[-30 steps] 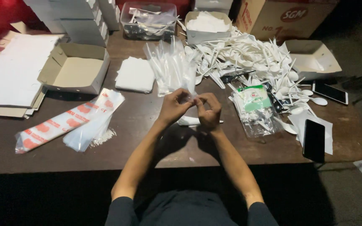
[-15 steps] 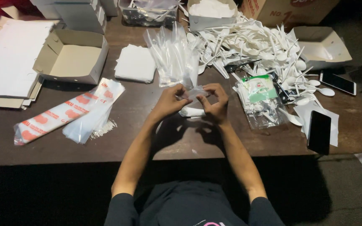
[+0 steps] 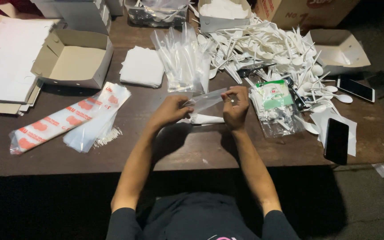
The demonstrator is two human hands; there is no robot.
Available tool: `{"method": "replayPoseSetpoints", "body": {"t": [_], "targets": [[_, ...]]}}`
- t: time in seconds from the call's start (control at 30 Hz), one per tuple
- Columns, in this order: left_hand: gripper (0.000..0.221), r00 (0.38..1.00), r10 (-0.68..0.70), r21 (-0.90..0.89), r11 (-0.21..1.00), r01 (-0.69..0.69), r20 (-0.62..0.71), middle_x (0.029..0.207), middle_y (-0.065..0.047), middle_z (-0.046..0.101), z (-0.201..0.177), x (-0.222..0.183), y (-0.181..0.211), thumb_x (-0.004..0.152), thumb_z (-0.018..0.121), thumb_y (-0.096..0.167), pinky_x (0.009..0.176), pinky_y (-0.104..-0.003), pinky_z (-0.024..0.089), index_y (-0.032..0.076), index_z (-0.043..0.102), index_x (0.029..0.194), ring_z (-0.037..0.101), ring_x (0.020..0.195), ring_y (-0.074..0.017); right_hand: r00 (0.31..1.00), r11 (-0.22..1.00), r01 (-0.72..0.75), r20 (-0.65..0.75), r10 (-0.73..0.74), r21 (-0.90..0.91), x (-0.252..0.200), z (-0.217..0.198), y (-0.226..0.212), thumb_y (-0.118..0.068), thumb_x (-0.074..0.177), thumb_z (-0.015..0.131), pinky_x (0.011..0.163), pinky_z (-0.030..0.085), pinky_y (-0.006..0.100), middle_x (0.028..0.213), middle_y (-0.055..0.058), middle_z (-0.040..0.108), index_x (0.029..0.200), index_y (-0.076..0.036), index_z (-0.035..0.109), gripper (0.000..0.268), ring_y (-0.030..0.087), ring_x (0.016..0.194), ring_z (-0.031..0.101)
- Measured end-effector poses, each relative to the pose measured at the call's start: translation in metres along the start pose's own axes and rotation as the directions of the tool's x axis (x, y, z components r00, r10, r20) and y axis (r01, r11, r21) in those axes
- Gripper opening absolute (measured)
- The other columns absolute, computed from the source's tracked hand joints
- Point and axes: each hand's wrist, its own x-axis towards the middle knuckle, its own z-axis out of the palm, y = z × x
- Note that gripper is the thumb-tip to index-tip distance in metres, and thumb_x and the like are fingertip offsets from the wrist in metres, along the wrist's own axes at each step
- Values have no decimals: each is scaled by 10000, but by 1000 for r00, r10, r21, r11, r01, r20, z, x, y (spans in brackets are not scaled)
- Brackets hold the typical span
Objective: The person places a plastic spoon into a clear plastic bag and then folds a white paper napkin around a plastic spoon.
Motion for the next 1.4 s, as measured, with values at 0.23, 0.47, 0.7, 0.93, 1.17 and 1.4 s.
{"method": "replayPoseSetpoints", "body": {"t": [0.23, 0.47, 0.7, 0.93, 1.17, 1.4], "targets": [[106, 997, -55, -76, 995, 60, 61, 687, -136, 755, -20, -15, -24, 836, 758, 112, 672, -359, 571, 68, 730, 928, 768, 658, -257, 1000, 1000, -12, -13, 12, -27, -1, -6, 10, -198, 982, 769, 915, 462, 398, 857, 90, 585, 853, -62, 635, 231, 314, 933, 635], [125, 992, -123, -25, 992, 124, 23, 728, -141, 758, -50, -34, -16, 875, 766, 201, 662, -362, 539, 80, 760, 905, 728, 670, -249, 985, 986, -165, -47, 164, -17, -3, -10, 17, -165, 975, 772, 851, 451, 344, 828, 63, 596, 895, -76, 663, 162, 211, 819, 582], [127, 977, -213, -110, 971, 211, -12, 732, -137, 758, -62, -41, -24, 840, 793, 123, 619, -304, 548, 49, 745, 931, 715, 636, -204, 978, 979, -204, -43, 203, -16, -8, -6, 23, -124, 923, 817, 800, 474, 320, 858, 61, 658, 1073, -77, 706, 193, 177, 796, 611], [366, 982, -172, 27, 984, 175, -80, 799, -123, 727, -63, -35, -54, 687, 917, 183, 676, -372, 541, 95, 753, 1001, 693, 726, -261, 978, 975, -208, -7, 209, 80, -13, 1, 16, -46, 937, 770, 756, 498, 306, 863, 87, 681, 1248, -37, 666, 328, 176, 764, 625], [422, 982, -167, 42, 984, 172, -91, 828, -134, 716, -71, -41, -50, 698, 914, 148, 684, -362, 526, 100, 763, 1088, 674, 741, -264, 980, 974, -194, 66, 187, 114, -13, 1, 5, -67, 982, 720, 795, 545, 327, 943, 139, 731, 1217, -11, 651, 251, 225, 789, 714], [423, 974, -213, -85, 975, 207, -76, 906, -111, 723, -80, -52, -42, 707, 901, 113, 789, -337, 507, 60, 753, 1099, 660, 878, -231, 944, 932, -261, 270, 191, 253, -11, -2, -9, -21, 914, 785, 852, 542, 346, 1001, 168, 755, 1387, -2, 562, 523, 200, 825, 700]]}}
